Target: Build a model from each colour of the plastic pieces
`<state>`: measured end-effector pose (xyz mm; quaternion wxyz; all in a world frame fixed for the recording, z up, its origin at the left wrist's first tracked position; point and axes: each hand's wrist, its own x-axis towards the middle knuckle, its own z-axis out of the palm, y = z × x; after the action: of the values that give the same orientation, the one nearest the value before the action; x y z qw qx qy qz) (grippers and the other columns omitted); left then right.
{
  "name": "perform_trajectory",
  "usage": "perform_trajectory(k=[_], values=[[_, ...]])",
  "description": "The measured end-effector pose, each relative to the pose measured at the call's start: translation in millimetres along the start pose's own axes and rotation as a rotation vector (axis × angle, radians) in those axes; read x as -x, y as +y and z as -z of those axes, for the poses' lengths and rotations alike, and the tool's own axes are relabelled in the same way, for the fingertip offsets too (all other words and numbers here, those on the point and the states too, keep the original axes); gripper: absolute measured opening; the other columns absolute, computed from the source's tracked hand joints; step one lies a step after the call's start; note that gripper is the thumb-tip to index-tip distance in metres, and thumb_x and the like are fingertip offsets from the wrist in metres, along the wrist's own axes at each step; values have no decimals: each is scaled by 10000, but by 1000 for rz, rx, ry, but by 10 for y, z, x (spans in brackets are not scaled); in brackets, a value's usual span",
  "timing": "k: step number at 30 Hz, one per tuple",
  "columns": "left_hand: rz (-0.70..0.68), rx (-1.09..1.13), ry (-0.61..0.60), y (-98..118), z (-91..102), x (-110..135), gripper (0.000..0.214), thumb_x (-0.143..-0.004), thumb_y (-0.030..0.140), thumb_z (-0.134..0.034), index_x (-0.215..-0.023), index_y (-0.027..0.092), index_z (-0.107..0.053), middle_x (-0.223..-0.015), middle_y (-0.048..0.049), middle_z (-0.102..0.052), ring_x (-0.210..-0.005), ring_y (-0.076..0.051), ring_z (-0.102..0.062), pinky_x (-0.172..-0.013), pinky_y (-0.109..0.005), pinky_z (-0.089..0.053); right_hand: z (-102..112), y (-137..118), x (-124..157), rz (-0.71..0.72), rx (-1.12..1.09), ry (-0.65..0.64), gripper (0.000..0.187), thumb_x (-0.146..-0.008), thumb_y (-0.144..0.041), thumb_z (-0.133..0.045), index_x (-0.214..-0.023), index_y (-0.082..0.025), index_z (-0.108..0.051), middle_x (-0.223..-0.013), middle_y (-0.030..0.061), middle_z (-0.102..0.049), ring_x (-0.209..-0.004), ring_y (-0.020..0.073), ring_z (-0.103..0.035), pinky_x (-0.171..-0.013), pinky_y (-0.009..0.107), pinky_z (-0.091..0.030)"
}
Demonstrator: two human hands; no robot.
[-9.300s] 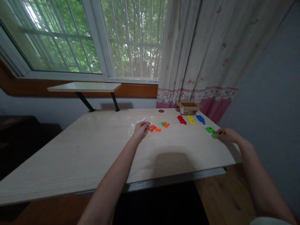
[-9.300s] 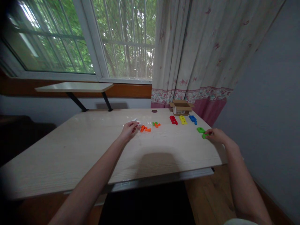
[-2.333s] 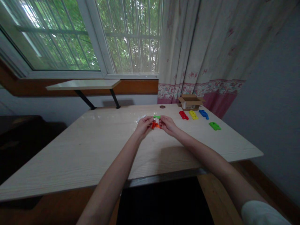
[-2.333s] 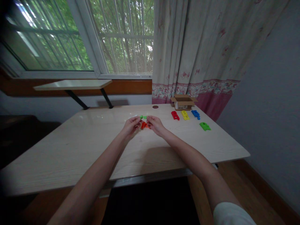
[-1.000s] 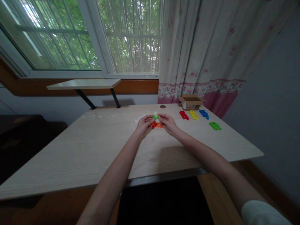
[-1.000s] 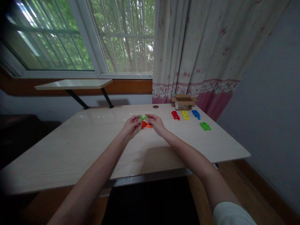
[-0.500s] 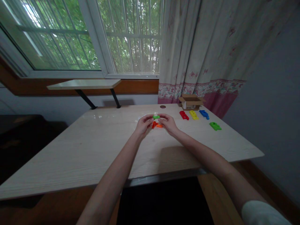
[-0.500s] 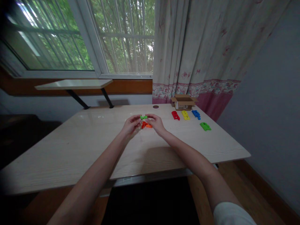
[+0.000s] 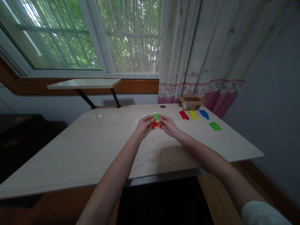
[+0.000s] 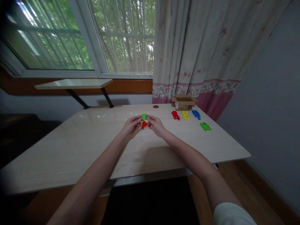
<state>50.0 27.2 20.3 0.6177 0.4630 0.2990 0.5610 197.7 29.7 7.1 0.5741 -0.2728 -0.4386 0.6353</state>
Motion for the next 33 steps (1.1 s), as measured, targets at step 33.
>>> perform_trajectory(k=[33], values=[[-12, -55, 95, 23, 23, 1, 403, -486, 329, -821, -818, 131, -710, -548, -1, -576, -426, -39, -415, -384, -177, -287, 13, -4, -14, 46, 120, 95, 348, -538, -425, -762, -715, -172, -602, -571, -52, -533, -458, 45, -419, -439, 193, -287]])
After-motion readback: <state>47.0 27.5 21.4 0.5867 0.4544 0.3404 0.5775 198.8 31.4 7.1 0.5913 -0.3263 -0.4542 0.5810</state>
